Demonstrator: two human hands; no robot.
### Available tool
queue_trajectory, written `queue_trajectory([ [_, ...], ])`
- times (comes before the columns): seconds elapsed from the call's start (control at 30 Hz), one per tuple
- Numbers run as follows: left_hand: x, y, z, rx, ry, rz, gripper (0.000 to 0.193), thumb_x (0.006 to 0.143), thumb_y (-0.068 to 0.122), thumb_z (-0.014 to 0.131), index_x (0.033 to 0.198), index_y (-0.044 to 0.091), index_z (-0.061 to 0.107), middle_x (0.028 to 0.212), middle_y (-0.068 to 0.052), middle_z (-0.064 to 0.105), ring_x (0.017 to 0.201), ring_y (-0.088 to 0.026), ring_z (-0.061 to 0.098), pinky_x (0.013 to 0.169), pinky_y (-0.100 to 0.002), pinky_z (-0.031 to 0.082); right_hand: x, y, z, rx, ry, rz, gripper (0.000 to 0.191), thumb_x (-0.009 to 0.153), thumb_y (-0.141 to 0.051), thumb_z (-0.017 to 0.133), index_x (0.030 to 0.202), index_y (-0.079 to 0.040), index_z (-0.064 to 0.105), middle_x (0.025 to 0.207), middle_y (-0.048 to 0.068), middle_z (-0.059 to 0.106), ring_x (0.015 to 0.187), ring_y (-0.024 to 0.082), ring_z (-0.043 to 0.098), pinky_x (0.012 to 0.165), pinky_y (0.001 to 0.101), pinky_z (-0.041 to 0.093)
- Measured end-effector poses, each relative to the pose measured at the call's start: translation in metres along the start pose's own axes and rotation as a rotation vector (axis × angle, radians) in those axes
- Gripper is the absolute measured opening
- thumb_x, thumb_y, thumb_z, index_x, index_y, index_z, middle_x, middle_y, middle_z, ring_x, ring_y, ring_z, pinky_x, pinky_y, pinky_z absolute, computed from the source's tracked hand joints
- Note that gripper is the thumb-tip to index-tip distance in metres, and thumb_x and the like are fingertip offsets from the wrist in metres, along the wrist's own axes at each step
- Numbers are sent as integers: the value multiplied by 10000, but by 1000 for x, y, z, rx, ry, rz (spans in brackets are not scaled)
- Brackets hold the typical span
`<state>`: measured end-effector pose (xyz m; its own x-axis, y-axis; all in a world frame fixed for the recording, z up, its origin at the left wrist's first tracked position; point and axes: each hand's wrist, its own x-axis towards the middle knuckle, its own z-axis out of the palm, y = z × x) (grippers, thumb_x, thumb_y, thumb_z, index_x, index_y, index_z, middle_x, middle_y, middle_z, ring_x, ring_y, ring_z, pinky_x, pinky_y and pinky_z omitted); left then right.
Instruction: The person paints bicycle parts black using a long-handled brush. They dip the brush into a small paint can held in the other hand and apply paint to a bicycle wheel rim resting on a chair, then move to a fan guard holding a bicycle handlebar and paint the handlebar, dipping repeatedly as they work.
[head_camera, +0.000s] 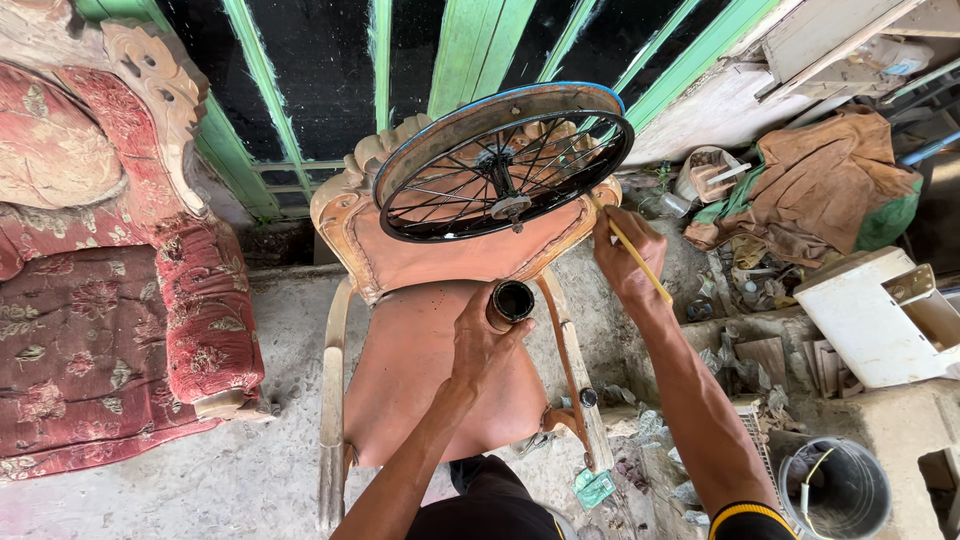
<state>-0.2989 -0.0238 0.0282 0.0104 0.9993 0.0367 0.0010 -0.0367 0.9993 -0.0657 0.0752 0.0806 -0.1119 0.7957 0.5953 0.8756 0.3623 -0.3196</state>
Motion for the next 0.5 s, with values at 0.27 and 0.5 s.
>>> queue_trajectory([
  [0.27, 3, 1, -2, 12, -32, -77, 620, 713, 167, 893, 1264, 55, 631, 1171, -104, 744, 1085, -218, 734, 1002, -347, 580, -5, -1, -4, 6, 6, 4, 88, 991, -45, 706, 1035, 14, 754, 857, 155, 757, 614, 175, 719, 469, 267, 583],
  [0.5, 6, 1, 0, 39, -11, -5, 616, 729, 172, 895, 1265, 42, 621, 1181, -117, 733, 1095, -223, 725, 996, -350, 573, -9, 1, 1, 85, -64, 8, 99, 981, -39, 681, 1019, 16, 753, 808, 155, 739, 565, 153, 683, 432, 267, 523],
])
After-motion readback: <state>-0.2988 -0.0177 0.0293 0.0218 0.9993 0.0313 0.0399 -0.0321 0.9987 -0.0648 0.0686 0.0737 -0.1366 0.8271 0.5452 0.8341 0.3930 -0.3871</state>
